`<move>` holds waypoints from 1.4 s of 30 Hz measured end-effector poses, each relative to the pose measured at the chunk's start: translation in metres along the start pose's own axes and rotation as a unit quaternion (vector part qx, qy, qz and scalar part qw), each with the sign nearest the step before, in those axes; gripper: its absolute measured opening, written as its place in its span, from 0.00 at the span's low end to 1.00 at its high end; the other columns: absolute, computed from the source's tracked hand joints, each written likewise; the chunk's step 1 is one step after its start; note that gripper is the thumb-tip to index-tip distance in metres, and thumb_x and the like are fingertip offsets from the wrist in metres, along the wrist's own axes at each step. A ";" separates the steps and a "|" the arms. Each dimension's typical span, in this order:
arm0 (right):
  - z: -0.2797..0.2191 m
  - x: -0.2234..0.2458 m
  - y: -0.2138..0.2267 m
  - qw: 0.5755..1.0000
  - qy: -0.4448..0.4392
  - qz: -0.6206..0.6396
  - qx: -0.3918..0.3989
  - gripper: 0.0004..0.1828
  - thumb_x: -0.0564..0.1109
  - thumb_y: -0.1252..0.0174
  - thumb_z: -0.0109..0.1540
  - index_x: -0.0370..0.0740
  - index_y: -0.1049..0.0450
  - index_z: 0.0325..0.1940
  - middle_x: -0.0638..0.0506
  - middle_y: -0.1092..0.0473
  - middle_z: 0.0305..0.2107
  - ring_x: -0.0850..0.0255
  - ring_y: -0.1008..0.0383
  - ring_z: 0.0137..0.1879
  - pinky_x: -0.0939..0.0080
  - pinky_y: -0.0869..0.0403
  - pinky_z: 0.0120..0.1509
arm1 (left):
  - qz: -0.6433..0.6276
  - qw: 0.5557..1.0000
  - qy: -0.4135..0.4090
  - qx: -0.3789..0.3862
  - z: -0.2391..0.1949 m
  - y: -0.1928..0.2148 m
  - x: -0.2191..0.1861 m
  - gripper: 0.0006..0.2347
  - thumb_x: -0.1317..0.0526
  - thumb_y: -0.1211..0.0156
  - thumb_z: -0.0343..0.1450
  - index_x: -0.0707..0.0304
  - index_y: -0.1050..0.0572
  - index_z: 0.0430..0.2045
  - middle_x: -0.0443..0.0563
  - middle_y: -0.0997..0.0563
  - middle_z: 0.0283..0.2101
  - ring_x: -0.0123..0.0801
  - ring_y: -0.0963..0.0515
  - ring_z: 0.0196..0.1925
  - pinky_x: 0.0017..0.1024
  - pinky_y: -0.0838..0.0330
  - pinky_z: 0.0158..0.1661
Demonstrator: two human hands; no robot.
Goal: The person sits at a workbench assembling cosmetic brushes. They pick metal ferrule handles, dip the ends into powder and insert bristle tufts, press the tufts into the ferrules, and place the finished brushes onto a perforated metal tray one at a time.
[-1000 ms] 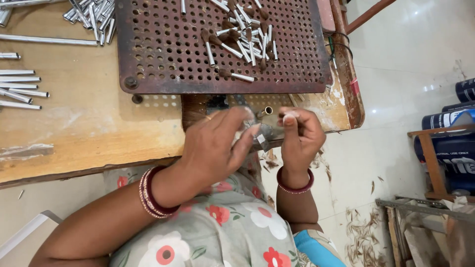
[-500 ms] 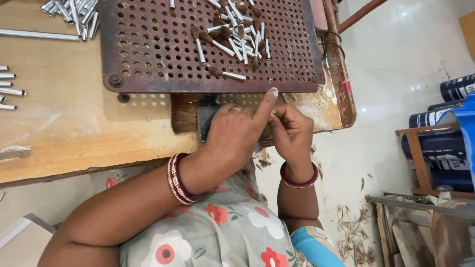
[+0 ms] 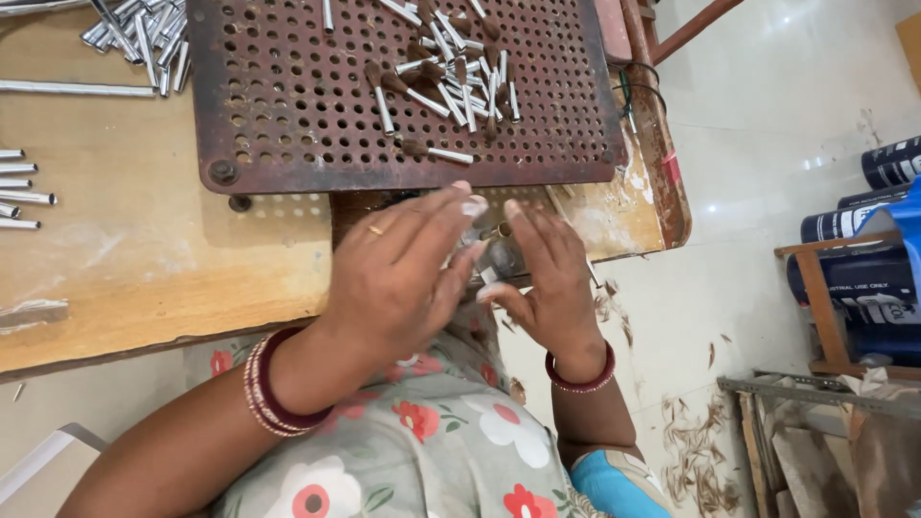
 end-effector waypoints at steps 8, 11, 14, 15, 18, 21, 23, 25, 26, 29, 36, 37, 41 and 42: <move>0.005 -0.013 -0.019 0.984 -0.127 0.099 -0.073 0.19 0.52 0.30 0.61 0.41 0.23 0.50 0.50 0.24 0.38 0.51 0.25 0.48 0.53 0.33 0.60 | -0.022 0.994 0.019 -0.104 -0.024 0.045 0.014 0.08 0.69 0.32 0.71 0.71 0.25 0.37 0.65 0.18 0.48 0.49 0.16 0.47 0.36 0.23 0.49; 0.011 -0.013 -0.023 0.979 -0.143 0.115 -0.090 0.14 0.49 0.28 0.59 0.41 0.22 0.41 0.52 0.25 0.31 0.55 0.26 0.40 0.54 0.33 0.54 | -0.022 0.990 0.062 -0.123 -0.042 0.050 0.029 0.08 0.70 0.33 0.71 0.68 0.29 0.25 0.67 0.17 0.47 0.45 0.17 0.42 0.32 0.25 0.45; 0.012 -0.010 -0.023 0.974 -0.148 0.117 -0.122 0.14 0.50 0.27 0.57 0.40 0.22 0.39 0.52 0.25 0.28 0.55 0.27 0.37 0.54 0.34 0.52 | -0.071 0.981 0.101 -0.149 -0.058 0.049 0.040 0.09 0.69 0.36 0.75 0.69 0.31 0.26 0.65 0.21 0.49 0.41 0.17 0.44 0.29 0.24 0.47; 0.014 -0.009 -0.022 0.975 -0.142 0.110 -0.134 0.15 0.49 0.26 0.57 0.40 0.22 0.39 0.52 0.26 0.26 0.55 0.27 0.36 0.54 0.34 0.52 | -0.102 0.974 0.110 -0.171 -0.061 0.049 0.045 0.06 0.68 0.37 0.79 0.71 0.28 0.36 0.62 0.24 0.53 0.38 0.17 0.49 0.28 0.22 0.53; 0.010 -0.018 -0.032 0.976 -0.146 0.110 -0.120 0.14 0.50 0.26 0.56 0.42 0.22 0.37 0.52 0.25 0.27 0.54 0.27 0.37 0.53 0.34 0.54 | -0.154 0.960 0.135 -0.190 -0.059 0.049 0.047 0.06 0.68 0.40 0.81 0.73 0.30 0.44 0.60 0.30 0.58 0.35 0.20 0.51 0.30 0.21 0.56; 0.010 -0.016 -0.027 0.974 -0.139 0.103 -0.148 0.16 0.50 0.27 0.56 0.40 0.22 0.41 0.50 0.25 0.30 0.53 0.27 0.39 0.54 0.34 0.54 | -0.200 0.947 0.153 -0.198 -0.059 0.049 0.048 0.05 0.68 0.42 0.80 0.71 0.31 0.44 0.59 0.31 0.61 0.35 0.22 0.53 0.32 0.21 0.57; 0.010 -0.020 -0.031 0.976 -0.144 0.101 -0.131 0.16 0.50 0.27 0.56 0.40 0.21 0.40 0.50 0.25 0.29 0.52 0.27 0.39 0.54 0.34 0.54 | -0.210 0.945 0.158 -0.197 -0.066 0.047 0.052 0.05 0.69 0.42 0.82 0.72 0.31 0.43 0.59 0.31 0.61 0.33 0.22 0.52 0.31 0.21 0.58; 0.008 -0.018 -0.031 0.977 -0.150 0.103 -0.111 0.15 0.49 0.26 0.56 0.40 0.21 0.39 0.51 0.25 0.29 0.51 0.28 0.39 0.54 0.34 0.53 | -0.219 0.942 0.165 -0.195 -0.071 0.046 0.053 0.05 0.69 0.41 0.84 0.73 0.31 0.43 0.58 0.31 0.60 0.31 0.23 0.52 0.31 0.21 0.59; 0.010 -0.017 -0.027 0.974 -0.152 0.113 -0.126 0.16 0.50 0.27 0.57 0.39 0.21 0.40 0.50 0.25 0.30 0.52 0.27 0.39 0.55 0.34 0.54 | -0.223 0.940 0.170 -0.196 -0.069 0.046 0.053 0.05 0.69 0.42 0.83 0.73 0.31 0.43 0.58 0.31 0.60 0.31 0.22 0.52 0.30 0.21 0.58; 0.010 -0.021 -0.030 0.970 -0.169 0.132 -0.118 0.17 0.51 0.26 0.57 0.39 0.21 0.40 0.50 0.24 0.30 0.54 0.27 0.39 0.56 0.33 0.53 | -0.230 0.937 0.171 -0.200 -0.069 0.044 0.052 0.05 0.69 0.42 0.83 0.73 0.32 0.44 0.58 0.31 0.60 0.30 0.21 0.53 0.30 0.20 0.57; 0.008 -0.027 -0.040 0.947 -0.234 0.205 -0.083 0.15 0.49 0.25 0.55 0.39 0.22 0.36 0.52 0.25 0.28 0.61 0.24 0.32 0.61 0.28 0.44 | -0.271 0.927 0.164 -0.203 -0.070 0.042 0.056 0.06 0.69 0.44 0.84 0.72 0.34 0.49 0.57 0.32 0.62 0.26 0.24 0.52 0.30 0.20 0.58; 0.010 -0.026 -0.039 0.947 -0.234 0.206 -0.081 0.15 0.49 0.25 0.55 0.39 0.22 0.36 0.52 0.25 0.28 0.61 0.24 0.32 0.61 0.28 0.44 | -0.269 0.927 0.165 -0.203 -0.069 0.043 0.057 0.06 0.69 0.44 0.84 0.72 0.34 0.49 0.57 0.32 0.62 0.26 0.24 0.52 0.30 0.20 0.58; 0.012 -0.024 -0.037 0.962 -0.198 0.166 -0.089 0.15 0.45 0.23 0.54 0.36 0.22 0.35 0.51 0.25 0.27 0.62 0.24 0.31 0.61 0.28 0.43 | -0.287 0.919 0.178 -0.203 -0.071 0.043 0.058 0.06 0.68 0.44 0.84 0.72 0.35 0.49 0.57 0.31 0.62 0.26 0.23 0.51 0.29 0.21 0.57; 0.013 -0.027 -0.039 0.947 -0.232 0.208 -0.073 0.15 0.45 0.24 0.55 0.35 0.22 0.35 0.50 0.24 0.29 0.64 0.24 0.31 0.65 0.26 0.38 | -0.294 0.919 0.171 -0.202 -0.071 0.043 0.058 0.06 0.69 0.44 0.84 0.71 0.35 0.49 0.57 0.32 0.63 0.25 0.24 0.50 0.29 0.21 0.58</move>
Point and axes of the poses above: each hand's wrist, its own z-axis towards the middle knuckle, its own y-axis out of the back of the hand, x = y × z, the point moved 3 cm from there along z, towards the middle knuckle
